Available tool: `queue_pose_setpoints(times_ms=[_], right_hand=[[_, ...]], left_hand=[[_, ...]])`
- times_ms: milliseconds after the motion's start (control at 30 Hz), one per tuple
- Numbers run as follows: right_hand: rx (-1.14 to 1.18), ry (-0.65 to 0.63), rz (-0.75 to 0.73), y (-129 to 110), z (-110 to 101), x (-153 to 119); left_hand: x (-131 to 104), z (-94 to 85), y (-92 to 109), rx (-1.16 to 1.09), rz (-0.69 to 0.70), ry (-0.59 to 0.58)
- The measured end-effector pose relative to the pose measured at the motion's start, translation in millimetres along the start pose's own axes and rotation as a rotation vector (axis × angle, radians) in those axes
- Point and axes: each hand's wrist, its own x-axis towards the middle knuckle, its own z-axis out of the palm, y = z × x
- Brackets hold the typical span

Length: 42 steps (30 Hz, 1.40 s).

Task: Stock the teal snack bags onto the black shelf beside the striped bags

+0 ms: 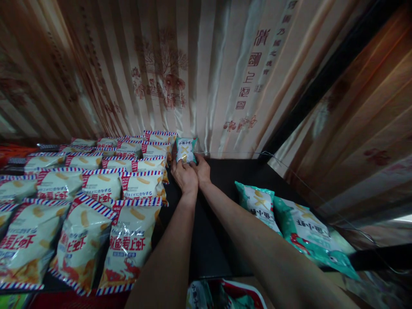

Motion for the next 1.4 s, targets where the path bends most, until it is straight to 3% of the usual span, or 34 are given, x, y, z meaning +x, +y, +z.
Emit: queue_pose_setpoints(times_ms=[867, 1200, 1400], right_hand=[[-0.348, -0.066, 0.133, -13.3, -7.7, 1.6], [-0.357, -0.081, 0.093, -10.1, -7.9, 2.2], [-0.317, -0.09, 0.073, -12.8, -16.8, -7.0]], left_hand=[[2.9, -5.3, 7.1, 0.056, -0.019, -0.041], [1.5, -3.7, 5.3, 0.032, -0.035, -0.053], [-7.2, -12.5, 15.0, -0.02, -0.029, -0.081]])
